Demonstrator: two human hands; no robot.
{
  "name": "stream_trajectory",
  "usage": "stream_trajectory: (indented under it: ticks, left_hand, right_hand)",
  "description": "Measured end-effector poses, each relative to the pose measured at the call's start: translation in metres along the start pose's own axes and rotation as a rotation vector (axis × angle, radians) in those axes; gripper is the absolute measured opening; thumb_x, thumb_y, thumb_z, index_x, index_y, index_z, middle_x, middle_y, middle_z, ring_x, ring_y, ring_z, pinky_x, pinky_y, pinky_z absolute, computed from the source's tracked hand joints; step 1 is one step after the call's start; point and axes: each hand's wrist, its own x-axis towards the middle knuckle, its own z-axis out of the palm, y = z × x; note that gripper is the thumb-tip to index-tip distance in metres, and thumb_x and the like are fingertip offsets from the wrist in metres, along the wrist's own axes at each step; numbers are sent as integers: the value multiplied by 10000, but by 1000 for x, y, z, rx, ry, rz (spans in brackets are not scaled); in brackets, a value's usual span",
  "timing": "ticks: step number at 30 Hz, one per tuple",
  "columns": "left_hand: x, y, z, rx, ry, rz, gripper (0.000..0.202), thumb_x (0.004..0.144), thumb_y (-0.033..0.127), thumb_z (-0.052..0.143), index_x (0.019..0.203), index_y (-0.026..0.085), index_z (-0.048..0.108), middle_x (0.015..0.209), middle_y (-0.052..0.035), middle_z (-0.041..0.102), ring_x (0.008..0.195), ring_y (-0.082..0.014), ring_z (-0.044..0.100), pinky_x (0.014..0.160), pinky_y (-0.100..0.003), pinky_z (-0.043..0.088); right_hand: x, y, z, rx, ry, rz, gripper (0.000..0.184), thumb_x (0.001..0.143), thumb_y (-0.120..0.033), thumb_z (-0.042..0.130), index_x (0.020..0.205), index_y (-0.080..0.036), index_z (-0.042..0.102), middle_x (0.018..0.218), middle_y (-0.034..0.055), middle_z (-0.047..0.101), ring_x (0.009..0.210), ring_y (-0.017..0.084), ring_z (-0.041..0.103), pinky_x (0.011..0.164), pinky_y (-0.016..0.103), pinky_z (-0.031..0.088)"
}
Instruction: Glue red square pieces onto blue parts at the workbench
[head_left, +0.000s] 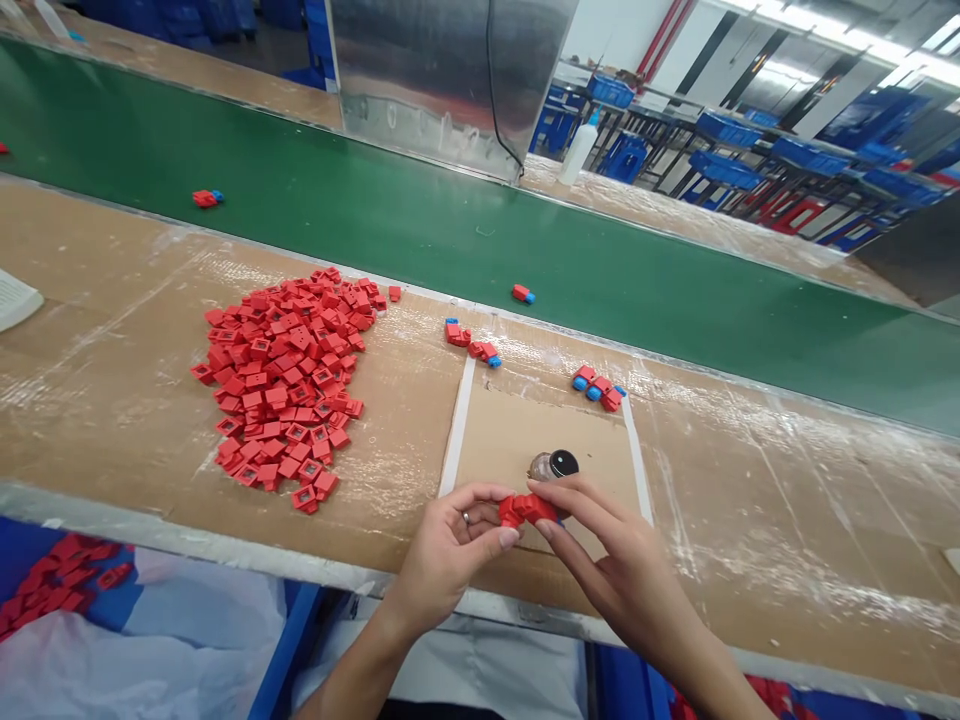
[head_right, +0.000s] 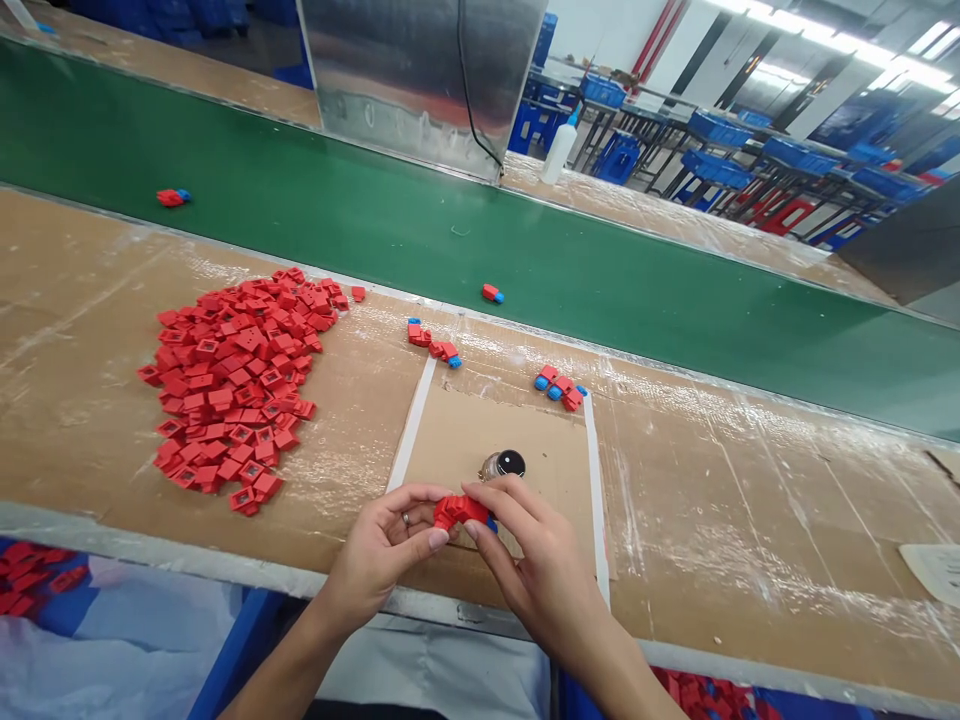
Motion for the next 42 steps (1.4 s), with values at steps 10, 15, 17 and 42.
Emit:
stream_trajectory:
  ticks: [10, 15, 17, 42]
  left_hand:
    - [-1, 1, -2, 14, 20, -5, 282, 725, 223, 793, 991, 158, 726, 923, -67, 756, 872, -176, 679, 824, -274, 527]
    - [-3, 2, -2, 21, -12, -4, 237, 723, 200, 785, 954, 164, 745, 915, -63, 745, 867, -185, 675, 804, -276, 530]
    - [-3, 2, -1, 19, -24, -13, 227, 726, 188, 781, 949, 168, 748, 907, -56, 737, 858, -173, 670, 799, -261, 524]
    - [1, 3, 1, 215, -106, -85, 340, 859, 365, 634, 1106, 132, 658, 678, -19, 638, 486, -85, 556, 451, -186, 433]
  right_hand:
    - [-8, 1, 10, 73, -50, 28, 224, 962, -204, 509, 1156, -214, 621, 980, 69, 600, 811, 155, 609, 712, 260, 520]
    - [-15, 1, 17, 115, -28, 26, 216, 967, -173, 475, 1117, -211, 626, 886, 51, 565, 758, 152, 578, 706, 258, 512]
    - [-17, 2, 19, 111, -34, 19, 211, 968, -169, 474, 1121, -207, 615, 897, 56, 562, 770, 154, 577, 690, 251, 505]
    - [-19, 10, 25, 251, 62, 111, 145, 975, -234, 493, 967, -199, 634, 920, 59, 635, 819, 160, 609, 719, 275, 504]
